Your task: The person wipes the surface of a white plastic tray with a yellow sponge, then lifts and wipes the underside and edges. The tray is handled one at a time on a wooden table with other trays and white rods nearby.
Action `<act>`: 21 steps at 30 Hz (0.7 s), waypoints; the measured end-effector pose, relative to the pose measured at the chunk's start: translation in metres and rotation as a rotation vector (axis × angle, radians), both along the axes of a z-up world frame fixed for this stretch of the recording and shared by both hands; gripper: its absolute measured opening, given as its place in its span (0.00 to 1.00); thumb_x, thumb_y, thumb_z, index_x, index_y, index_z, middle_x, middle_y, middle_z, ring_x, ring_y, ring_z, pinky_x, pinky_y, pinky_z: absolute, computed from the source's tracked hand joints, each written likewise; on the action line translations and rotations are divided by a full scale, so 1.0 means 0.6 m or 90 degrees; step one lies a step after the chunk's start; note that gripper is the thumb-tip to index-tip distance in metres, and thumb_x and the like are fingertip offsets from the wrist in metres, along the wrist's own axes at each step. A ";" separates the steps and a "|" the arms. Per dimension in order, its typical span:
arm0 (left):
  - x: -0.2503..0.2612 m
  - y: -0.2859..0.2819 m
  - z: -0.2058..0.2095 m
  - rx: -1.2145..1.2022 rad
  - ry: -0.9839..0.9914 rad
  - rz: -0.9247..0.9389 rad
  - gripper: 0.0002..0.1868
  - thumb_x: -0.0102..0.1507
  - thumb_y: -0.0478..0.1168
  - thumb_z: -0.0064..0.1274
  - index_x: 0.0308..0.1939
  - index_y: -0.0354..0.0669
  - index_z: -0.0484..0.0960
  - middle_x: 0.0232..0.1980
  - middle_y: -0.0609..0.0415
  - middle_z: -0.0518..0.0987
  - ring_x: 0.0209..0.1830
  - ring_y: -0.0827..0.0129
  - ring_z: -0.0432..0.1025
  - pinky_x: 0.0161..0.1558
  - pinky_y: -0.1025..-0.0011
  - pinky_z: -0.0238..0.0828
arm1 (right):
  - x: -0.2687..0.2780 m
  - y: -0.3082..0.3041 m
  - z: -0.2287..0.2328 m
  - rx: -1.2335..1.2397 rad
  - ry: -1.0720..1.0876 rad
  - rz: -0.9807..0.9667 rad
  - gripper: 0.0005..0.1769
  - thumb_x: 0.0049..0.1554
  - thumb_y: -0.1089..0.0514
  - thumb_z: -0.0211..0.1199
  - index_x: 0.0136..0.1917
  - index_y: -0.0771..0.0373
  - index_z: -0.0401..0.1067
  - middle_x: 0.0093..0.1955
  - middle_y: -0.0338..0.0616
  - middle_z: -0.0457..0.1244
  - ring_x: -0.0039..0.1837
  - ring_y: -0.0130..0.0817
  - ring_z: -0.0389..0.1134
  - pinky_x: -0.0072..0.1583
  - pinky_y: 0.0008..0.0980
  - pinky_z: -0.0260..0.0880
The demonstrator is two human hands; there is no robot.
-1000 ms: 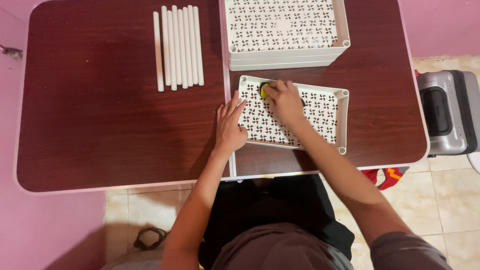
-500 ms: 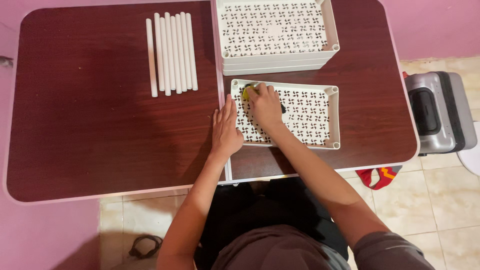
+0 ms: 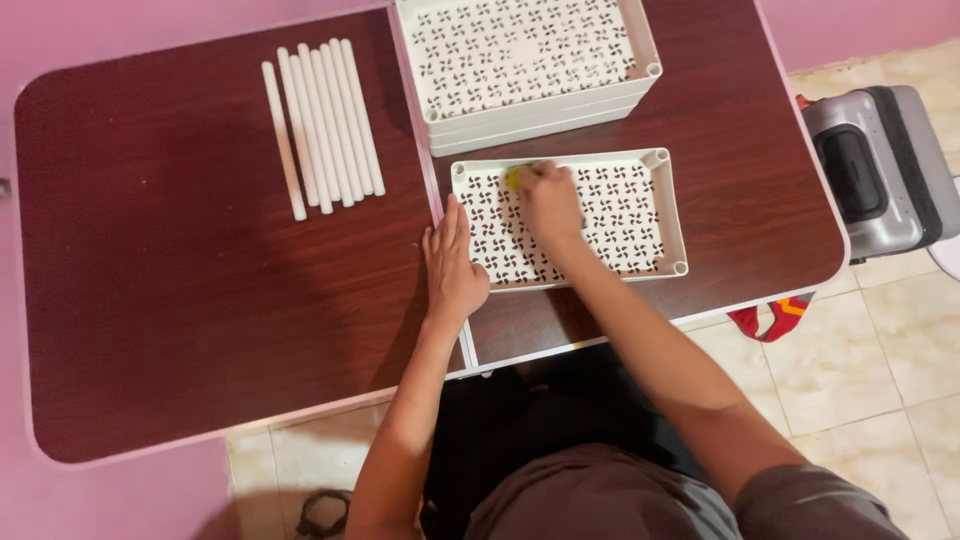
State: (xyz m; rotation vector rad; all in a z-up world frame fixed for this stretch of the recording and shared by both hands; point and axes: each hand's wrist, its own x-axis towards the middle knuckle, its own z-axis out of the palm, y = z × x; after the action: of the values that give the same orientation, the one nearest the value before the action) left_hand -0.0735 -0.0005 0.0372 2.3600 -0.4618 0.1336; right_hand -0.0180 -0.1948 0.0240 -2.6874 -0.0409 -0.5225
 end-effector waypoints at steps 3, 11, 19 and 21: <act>0.000 0.000 0.004 0.021 0.006 0.004 0.47 0.51 0.24 0.48 0.76 0.26 0.54 0.84 0.43 0.47 0.81 0.50 0.49 0.78 0.46 0.39 | 0.009 0.057 -0.004 -0.009 -0.026 0.040 0.16 0.53 0.63 0.66 0.55 0.58 0.79 0.54 0.50 0.68 0.51 0.52 0.66 0.54 0.46 0.70; -0.003 -0.005 0.010 0.044 0.046 0.002 0.47 0.52 0.24 0.46 0.77 0.28 0.54 0.84 0.45 0.46 0.82 0.49 0.48 0.79 0.46 0.34 | -0.016 -0.017 0.014 -0.001 -0.049 0.031 0.17 0.54 0.64 0.66 0.57 0.54 0.81 0.54 0.49 0.68 0.54 0.48 0.68 0.56 0.45 0.72; -0.008 -0.017 0.010 0.048 0.033 -0.003 0.47 0.51 0.25 0.47 0.77 0.31 0.55 0.84 0.48 0.48 0.82 0.44 0.47 0.79 0.44 0.31 | -0.039 -0.030 0.003 0.004 -0.011 -0.116 0.17 0.53 0.63 0.67 0.57 0.59 0.80 0.49 0.53 0.66 0.51 0.52 0.66 0.53 0.47 0.70; -0.009 -0.016 0.006 0.041 0.024 0.000 0.47 0.51 0.26 0.47 0.77 0.31 0.55 0.84 0.47 0.47 0.82 0.43 0.47 0.79 0.44 0.31 | -0.029 0.004 -0.005 0.001 -0.011 -0.108 0.16 0.54 0.63 0.67 0.57 0.58 0.80 0.49 0.53 0.66 0.51 0.52 0.66 0.53 0.48 0.70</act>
State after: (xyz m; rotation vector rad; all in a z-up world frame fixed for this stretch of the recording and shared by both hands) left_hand -0.0787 -0.0104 0.0410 2.4207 -0.4530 0.0748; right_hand -0.0352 -0.1926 0.0212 -2.6987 0.1850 -0.5969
